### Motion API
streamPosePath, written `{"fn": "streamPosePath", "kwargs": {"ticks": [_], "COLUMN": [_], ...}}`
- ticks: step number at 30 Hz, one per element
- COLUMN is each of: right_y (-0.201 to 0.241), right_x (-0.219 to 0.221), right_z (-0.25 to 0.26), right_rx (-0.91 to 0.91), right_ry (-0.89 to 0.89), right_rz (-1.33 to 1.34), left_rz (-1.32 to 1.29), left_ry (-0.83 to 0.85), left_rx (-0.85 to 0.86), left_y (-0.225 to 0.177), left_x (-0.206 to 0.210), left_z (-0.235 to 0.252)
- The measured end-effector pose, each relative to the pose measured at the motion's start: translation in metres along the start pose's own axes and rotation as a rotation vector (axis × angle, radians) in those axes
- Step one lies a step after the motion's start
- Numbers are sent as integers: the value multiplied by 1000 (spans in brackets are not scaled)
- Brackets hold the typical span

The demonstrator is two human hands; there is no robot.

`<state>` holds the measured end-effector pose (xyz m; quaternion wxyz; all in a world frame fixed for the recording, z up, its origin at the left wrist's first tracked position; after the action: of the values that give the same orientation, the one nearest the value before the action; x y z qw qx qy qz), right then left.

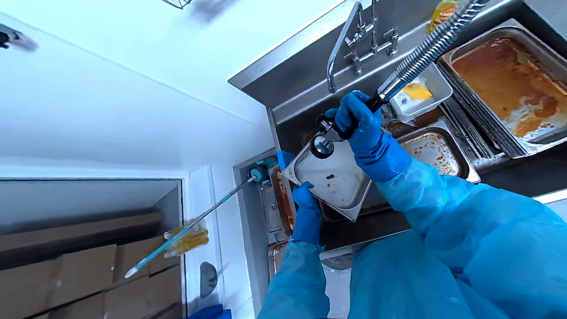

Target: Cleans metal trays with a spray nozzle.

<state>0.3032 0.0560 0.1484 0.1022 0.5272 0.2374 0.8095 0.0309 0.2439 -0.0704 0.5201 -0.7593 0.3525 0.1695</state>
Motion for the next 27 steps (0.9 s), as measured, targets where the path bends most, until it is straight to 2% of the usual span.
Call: {"fn": "streamPosePath", "kwargs": {"ticks": [5, 9, 16, 22, 27], "right_y": [8, 31, 55, 64, 80], "right_x": [-14, -21, -14, -11, -9], "right_z": [1, 11, 18, 22, 35], "right_rx": [30, -32, -30, -36, -57], "right_ry": [-24, -43, 35, 21, 79], "right_rz": [-25, -5, 113, 138, 14], "left_rz": [25, 40, 63, 89, 93], "left_ry": [-59, -78, -120, -148, -171], "left_rx": [38, 35, 17, 26, -5], "left_y": [-20, -25, -25, -40, -45], "left_x": [3, 5, 11, 17, 32], "left_z": [-14, -26, -41, -56, -32]}}
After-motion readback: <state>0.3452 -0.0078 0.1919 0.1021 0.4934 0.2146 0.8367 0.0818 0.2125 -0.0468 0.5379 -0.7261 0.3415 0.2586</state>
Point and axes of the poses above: each hand's wrist, its own z-axis towards the middle knuckle, its own x-axis out of the palm, y = z × x, the point moved 7 cm from there along z, towards the middle knuckle
